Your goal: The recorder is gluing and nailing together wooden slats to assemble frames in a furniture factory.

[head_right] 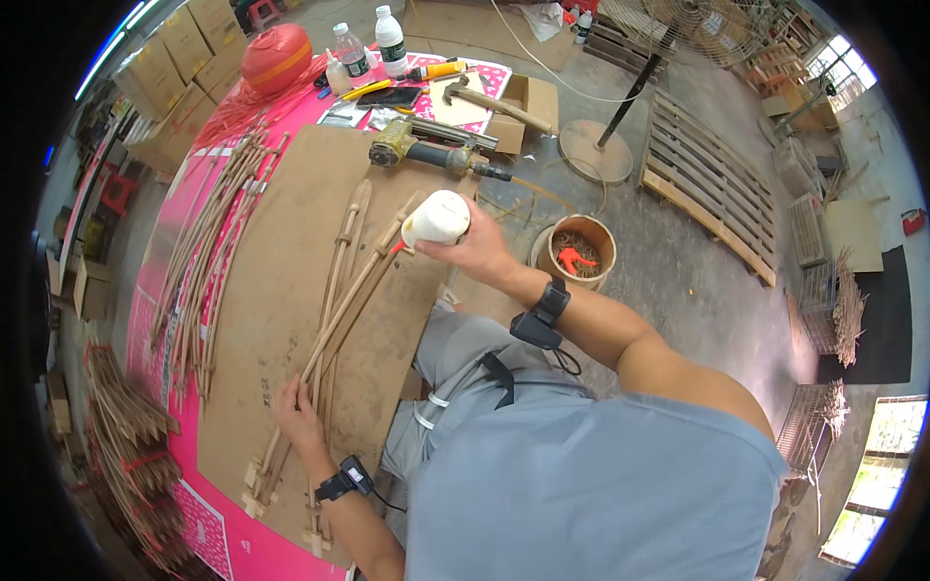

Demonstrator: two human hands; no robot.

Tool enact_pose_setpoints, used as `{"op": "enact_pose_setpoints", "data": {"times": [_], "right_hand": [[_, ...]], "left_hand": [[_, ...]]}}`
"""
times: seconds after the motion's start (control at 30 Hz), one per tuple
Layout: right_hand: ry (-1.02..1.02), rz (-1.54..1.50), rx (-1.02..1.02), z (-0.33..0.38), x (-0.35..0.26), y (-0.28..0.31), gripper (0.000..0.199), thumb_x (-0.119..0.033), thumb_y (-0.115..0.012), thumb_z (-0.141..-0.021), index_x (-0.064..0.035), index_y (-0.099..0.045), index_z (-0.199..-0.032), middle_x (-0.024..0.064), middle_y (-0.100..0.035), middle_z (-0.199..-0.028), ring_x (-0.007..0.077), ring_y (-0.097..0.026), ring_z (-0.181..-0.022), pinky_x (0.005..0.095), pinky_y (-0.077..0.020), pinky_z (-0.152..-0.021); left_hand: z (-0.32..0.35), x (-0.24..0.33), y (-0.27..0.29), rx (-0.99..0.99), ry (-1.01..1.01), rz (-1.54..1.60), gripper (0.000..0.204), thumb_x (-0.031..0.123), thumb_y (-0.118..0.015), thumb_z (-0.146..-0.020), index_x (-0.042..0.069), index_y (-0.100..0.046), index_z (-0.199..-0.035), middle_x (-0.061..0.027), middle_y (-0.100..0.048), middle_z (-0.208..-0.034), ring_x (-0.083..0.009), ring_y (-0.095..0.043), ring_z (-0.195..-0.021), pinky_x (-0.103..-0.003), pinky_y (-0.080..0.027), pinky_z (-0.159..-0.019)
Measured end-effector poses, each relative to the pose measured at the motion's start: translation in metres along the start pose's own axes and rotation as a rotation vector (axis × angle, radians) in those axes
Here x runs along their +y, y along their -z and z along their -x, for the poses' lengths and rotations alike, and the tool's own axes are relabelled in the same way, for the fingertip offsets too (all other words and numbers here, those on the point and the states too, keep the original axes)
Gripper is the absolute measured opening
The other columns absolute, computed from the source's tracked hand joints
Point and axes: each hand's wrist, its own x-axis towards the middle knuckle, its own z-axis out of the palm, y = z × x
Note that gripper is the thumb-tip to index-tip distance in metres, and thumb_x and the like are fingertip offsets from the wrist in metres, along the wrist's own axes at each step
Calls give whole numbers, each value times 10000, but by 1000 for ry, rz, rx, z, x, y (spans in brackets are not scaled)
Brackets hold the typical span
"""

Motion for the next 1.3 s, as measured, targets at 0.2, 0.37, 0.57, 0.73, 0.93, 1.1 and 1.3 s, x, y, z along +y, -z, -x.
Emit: {"op": "enact_pose_setpoints", "data": {"times": [0.2,0.37,0.57,0.73,0.93,1.1,1.3], "right_hand": [[-2,70,-10,0,-5,-2,612,-214,-936,-777,-44,-601,-1260,60,-717,-1156,143,-675,-1075,325,-543,-953],[38,-10,23,-2,8,-3,606,-241,-937,-773,-43,-614,-1246,69,-728,-1138,156,-691,-1060,329,-551,-932],[30,29,31,-2,1,-2,573,-267,-938,-769,-52,-639,-1208,76,-741,-1106,166,-703,-1032,332,-554,-915],[49,56,30,-4,4,-6,554,-273,-936,-771,-62,-644,-1192,74,-745,-1090,171,-707,-1014,332,-554,-903],[30,17,26,-4,11,-13,552,-277,-935,-775,-62,-644,-1191,70,-744,-1100,168,-705,-1015,333,-553,-901],[50,12,0,-5,7,-15,559,-267,-936,-778,-57,-636,-1200,71,-742,-1122,172,-708,-1048,331,-555,-923],[74,1,3,-8,17,-22,562,-264,-943,-765,-58,-637,-1188,79,-755,-1104,179,-725,-1036,336,-567,-906]], "left_hand": [[-1,7,4,-19,-11,-19,184,70,-684,-954,36,-745,-1125,-146,-691,-1041,-338,-632,-988,-421,-503,-879],[0,-7,1,-18,-48,-35,175,72,-684,-951,43,-744,-1113,-141,-694,-1034,-346,-627,-970,-437,-494,-882],[0,-6,2,-17,-60,-75,160,86,-679,-956,43,-746,-1094,-136,-697,-1033,-344,-622,-976,-435,-489,-889],[0,-3,2,-21,-39,-66,163,94,-675,-961,39,-752,-1095,-138,-700,-1030,-342,-619,-985,-427,-487,-901],[-1,0,3,-17,-32,-52,168,95,-671,-964,34,-757,-1095,-134,-704,-1032,-331,-615,-998,-423,-487,-907],[-2,-3,3,-14,-29,-54,170,102,-677,-963,38,-760,-1096,-124,-711,-1030,-329,-619,-989,-426,-490,-904],[-3,-7,2,10,-38,-86,168,117,-683,-962,44,-762,-1092,-125,-720,-1023,-329,-637,-979,-427,-500,-897]]}}
